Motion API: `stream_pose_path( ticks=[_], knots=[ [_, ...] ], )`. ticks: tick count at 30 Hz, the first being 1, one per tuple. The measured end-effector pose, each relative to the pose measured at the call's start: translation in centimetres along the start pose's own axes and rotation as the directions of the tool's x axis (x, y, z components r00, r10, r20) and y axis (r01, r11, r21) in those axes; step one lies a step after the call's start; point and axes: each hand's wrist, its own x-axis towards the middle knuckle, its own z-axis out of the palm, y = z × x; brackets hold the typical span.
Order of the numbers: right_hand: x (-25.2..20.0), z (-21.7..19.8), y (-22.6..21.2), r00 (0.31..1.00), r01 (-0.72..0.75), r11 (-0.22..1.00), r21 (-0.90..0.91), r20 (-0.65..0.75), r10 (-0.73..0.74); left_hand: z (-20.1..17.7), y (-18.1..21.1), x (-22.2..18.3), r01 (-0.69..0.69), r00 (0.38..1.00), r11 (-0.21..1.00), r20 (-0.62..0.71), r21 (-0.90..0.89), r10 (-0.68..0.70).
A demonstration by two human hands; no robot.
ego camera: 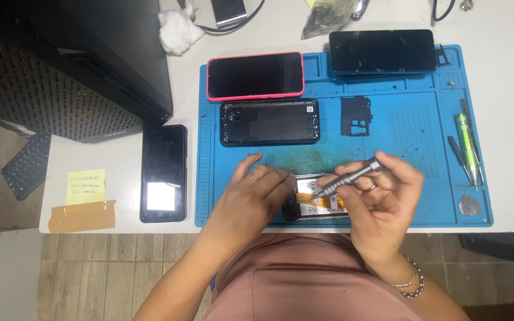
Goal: The person uses a screwdriver to remove screws from the internal frame of a disassembled smartphone. They work on the motherboard area and the camera module, carefully unscrewing and placing the screws aside on the mat.
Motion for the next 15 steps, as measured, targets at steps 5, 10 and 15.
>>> stream_pose_path(
  ticks=[5,10,15],
  knots=[
    [0.0,0.1,0.0,1.0,-0.004,1.0,-0.001,-0.003,0.004,-0.4,0.5,-0.1,0.07,0.997,0.997,0.019,-0.039,-0.069],
    [1.1,0.9,-0.9,0.999,-0.033,0.998,-0.046,-0.017,0.032,0.3,1.3,-0.8,0.092,0.977,0.992,-0.183,-0.091,-0.108],
    [3.0,2.4,-1.9,0.998,-0.058,0.989,-0.135,0.016,0.061,0.3,1.7,-1.2,0.06,0.974,0.996,-0.216,-0.071,-0.074]
  ],
)
